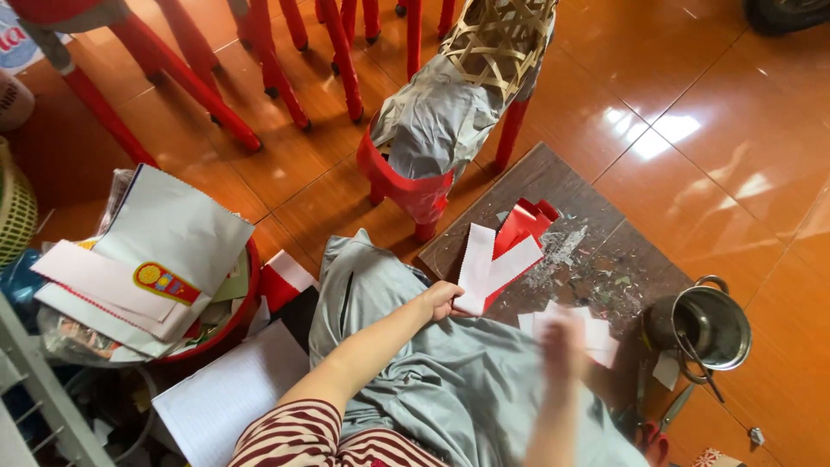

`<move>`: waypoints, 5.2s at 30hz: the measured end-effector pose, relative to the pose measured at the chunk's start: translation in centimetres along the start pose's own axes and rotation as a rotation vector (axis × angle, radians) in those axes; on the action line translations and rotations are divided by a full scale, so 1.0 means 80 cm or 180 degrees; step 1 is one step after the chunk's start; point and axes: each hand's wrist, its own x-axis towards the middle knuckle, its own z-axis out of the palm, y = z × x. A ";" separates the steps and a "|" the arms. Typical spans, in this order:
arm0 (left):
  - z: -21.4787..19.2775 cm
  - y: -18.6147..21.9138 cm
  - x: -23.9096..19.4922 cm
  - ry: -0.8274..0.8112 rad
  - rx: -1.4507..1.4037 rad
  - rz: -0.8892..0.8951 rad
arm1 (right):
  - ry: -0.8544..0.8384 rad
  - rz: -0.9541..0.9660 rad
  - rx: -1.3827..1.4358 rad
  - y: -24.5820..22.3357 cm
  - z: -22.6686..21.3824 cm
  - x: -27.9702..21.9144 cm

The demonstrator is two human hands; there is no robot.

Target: Constructing a decorative paper figure by cutting and gluing red paper strips onto a wicker frame.

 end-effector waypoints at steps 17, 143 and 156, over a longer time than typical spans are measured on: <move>0.002 -0.008 -0.053 -0.0160 0.0340 0.0361 | -0.0332 -0.2798 -0.4636 0.068 0.173 -0.072; 0.049 0.438 -0.274 0.0421 0.1910 0.3829 | -0.0679 -0.1845 -0.1745 0.087 0.433 0.088; 0.043 0.408 -0.295 -0.0271 0.1979 0.3507 | -0.1031 -0.2070 -0.1711 0.087 0.452 0.072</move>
